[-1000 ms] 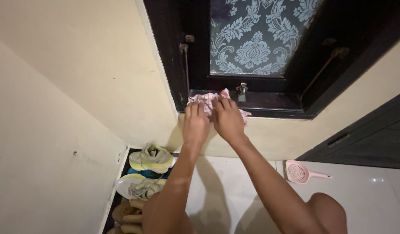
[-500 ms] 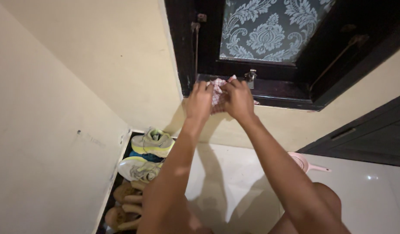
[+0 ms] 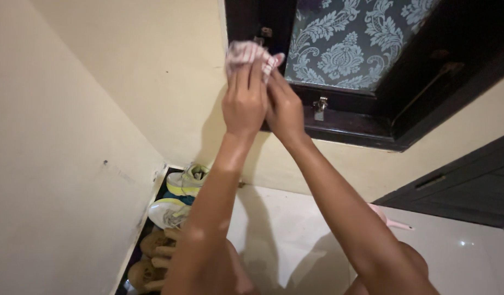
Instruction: Cleaning a small patterned glass window pane with a cloth
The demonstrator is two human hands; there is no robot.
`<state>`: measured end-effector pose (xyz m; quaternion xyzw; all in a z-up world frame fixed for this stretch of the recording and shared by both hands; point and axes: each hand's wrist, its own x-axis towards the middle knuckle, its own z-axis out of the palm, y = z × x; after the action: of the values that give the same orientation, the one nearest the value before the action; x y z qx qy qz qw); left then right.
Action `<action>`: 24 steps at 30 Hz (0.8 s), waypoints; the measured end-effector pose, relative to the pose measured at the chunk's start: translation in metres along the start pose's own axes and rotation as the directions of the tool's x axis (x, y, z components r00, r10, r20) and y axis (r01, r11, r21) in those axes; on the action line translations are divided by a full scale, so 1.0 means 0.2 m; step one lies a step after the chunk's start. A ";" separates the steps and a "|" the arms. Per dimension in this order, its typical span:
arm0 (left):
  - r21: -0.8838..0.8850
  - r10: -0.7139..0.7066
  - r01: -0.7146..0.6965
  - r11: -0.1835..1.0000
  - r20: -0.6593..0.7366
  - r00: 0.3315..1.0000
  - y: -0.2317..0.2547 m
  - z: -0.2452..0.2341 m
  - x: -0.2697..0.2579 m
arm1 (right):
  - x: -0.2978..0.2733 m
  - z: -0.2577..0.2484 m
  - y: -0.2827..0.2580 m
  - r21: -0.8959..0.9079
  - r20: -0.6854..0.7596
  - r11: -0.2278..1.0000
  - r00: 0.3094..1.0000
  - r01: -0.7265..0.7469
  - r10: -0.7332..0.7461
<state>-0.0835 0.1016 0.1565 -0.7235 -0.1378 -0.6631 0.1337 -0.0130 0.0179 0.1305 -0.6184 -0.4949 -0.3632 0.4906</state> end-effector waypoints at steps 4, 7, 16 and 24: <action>-0.170 0.103 -0.088 0.981 0.079 0.992 -0.05 0.01 -0.03 | 0.02 0.05 0.03 0.122 0.155 0.992 0.988 -0.037 0.018; -0.202 0.149 -0.114 0.973 0.168 0.975 -0.08 0.01 -0.04 | 0.03 0.04 0.06 0.113 0.249 0.992 0.968 -0.050 0.020; -0.175 0.232 -0.171 0.970 0.429 0.873 0.02 0.03 0.09 | 0.09 -0.12 0.15 -0.156 -0.042 0.988 0.999 -0.011 0.004; -0.083 0.243 -0.234 0.969 0.508 0.826 0.06 0.30 -0.01 | -0.03 -0.10 0.36 -0.313 0.548 0.943 0.833 0.116 0.080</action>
<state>-0.0236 0.1123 0.1491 -0.8867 -0.0714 -0.4251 0.1674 0.0559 -0.0053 0.1120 -0.7660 -0.5525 -0.2518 0.2112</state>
